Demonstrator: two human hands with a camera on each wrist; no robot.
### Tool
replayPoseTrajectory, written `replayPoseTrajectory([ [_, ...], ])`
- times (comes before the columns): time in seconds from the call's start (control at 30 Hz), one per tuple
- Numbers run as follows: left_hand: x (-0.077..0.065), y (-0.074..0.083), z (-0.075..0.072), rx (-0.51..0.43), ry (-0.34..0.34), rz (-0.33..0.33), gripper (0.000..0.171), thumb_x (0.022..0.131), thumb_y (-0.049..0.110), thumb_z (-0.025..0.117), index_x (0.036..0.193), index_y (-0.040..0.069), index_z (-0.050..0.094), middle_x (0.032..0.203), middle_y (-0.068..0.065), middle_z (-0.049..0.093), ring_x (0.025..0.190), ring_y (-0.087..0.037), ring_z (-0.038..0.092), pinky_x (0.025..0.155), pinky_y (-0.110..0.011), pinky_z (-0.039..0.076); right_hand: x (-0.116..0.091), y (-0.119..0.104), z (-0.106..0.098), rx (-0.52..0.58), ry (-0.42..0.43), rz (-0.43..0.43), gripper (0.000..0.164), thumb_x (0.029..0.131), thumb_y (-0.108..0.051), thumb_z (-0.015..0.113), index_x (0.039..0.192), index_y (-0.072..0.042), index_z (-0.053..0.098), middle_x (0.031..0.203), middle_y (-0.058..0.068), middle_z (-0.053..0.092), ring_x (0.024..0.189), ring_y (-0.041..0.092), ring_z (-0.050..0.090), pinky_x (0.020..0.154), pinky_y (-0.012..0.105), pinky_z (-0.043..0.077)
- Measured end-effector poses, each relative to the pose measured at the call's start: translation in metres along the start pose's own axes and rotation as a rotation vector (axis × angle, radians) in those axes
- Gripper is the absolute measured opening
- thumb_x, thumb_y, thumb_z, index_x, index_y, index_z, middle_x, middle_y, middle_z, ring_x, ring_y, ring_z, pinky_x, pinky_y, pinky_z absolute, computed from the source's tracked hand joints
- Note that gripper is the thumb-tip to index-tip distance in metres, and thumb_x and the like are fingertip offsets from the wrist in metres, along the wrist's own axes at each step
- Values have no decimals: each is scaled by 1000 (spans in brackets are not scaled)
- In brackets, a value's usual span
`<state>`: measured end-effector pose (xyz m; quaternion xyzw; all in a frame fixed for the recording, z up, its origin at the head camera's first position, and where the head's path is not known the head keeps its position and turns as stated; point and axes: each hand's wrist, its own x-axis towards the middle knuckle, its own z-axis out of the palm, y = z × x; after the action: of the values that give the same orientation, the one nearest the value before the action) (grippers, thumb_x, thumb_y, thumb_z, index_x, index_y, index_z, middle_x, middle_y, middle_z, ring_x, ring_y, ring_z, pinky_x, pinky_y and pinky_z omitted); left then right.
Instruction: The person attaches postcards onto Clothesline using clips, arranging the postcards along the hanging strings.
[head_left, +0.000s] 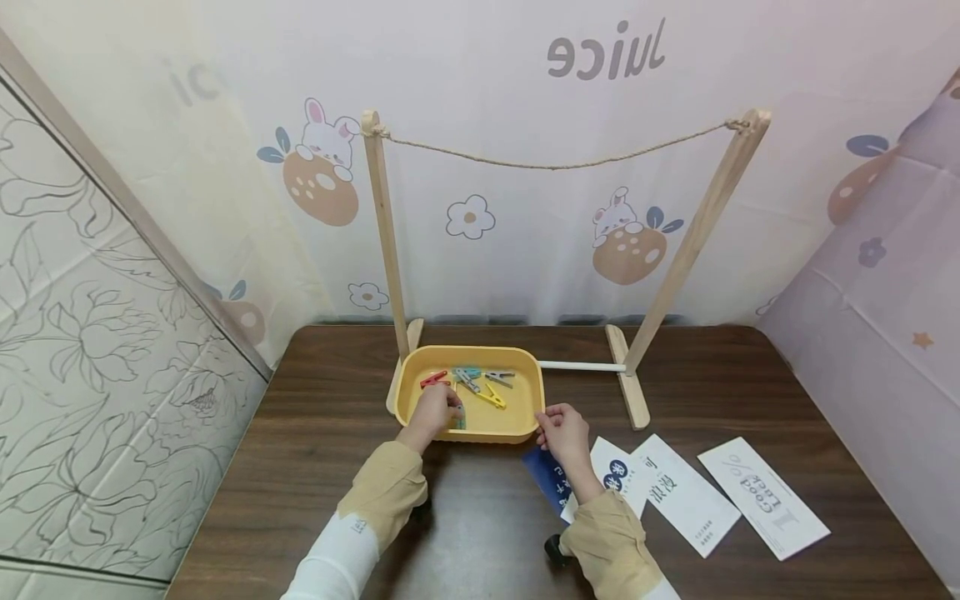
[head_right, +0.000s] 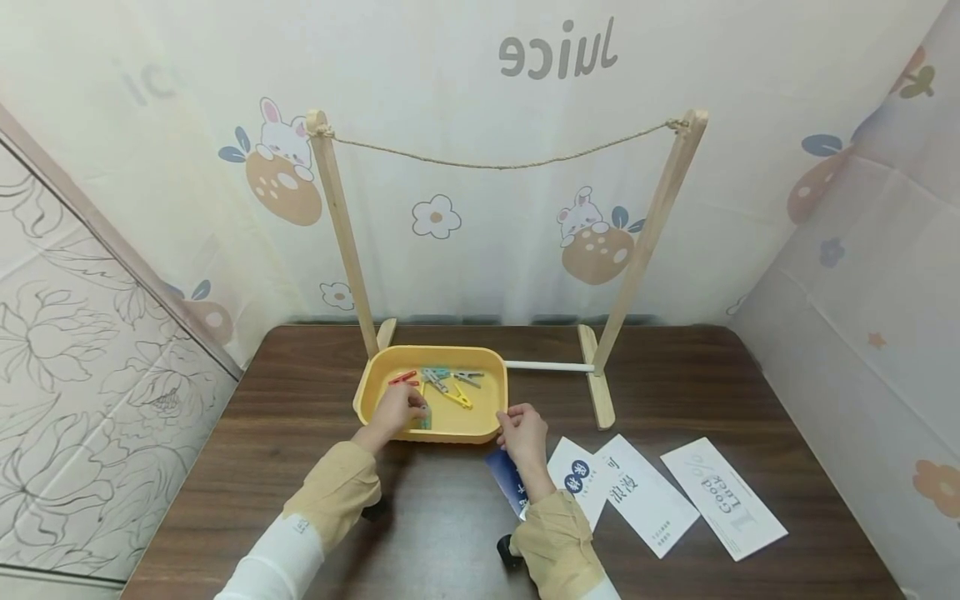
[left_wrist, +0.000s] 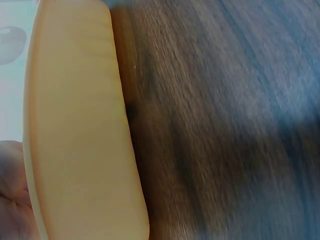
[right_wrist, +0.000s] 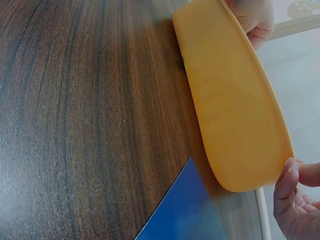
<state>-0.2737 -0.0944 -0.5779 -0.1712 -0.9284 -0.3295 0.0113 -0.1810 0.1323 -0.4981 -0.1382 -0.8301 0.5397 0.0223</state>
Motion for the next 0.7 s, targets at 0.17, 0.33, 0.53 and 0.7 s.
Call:
replayPoseTrajectory([
  [0.17, 45, -112, 80, 10, -28, -33, 17, 57, 23, 82, 66, 22, 68, 64, 12, 58, 57, -5, 50, 48, -23, 42, 2, 1, 1, -18, -7, 25, 18, 85, -9, 59, 92, 6, 53, 64, 10, 57, 45, 14, 54, 45, 30, 50],
  [0.33, 38, -92, 67, 39, -53, -98, 19, 58, 15, 82, 72, 11, 70, 68, 3, 61, 59, -12, 52, 51, -27, 43, 3, 1, 1, -17, -10, 19, 18, 85, -10, 59, 92, 6, 53, 63, 9, 57, 44, 12, 53, 45, 30, 49],
  [0.53, 20, -40, 32, 69, -41, -103, 19, 56, 9, 81, 69, 4, 68, 71, -1, 62, 59, -10, 51, 52, -23, 43, 4, 3, 2, -1, -10, 9, 18, 85, -8, 59, 92, 7, 52, 62, 9, 57, 43, 11, 53, 44, 28, 49],
  [0.7, 22, -30, 23, 38, -131, -157, 30, 56, 23, 84, 72, 2, 68, 73, -4, 60, 62, -16, 50, 55, -29, 44, 3, 4, 3, 0, -7, 7, 18, 85, -8, 58, 92, 7, 52, 63, 9, 57, 43, 10, 52, 44, 29, 49],
])
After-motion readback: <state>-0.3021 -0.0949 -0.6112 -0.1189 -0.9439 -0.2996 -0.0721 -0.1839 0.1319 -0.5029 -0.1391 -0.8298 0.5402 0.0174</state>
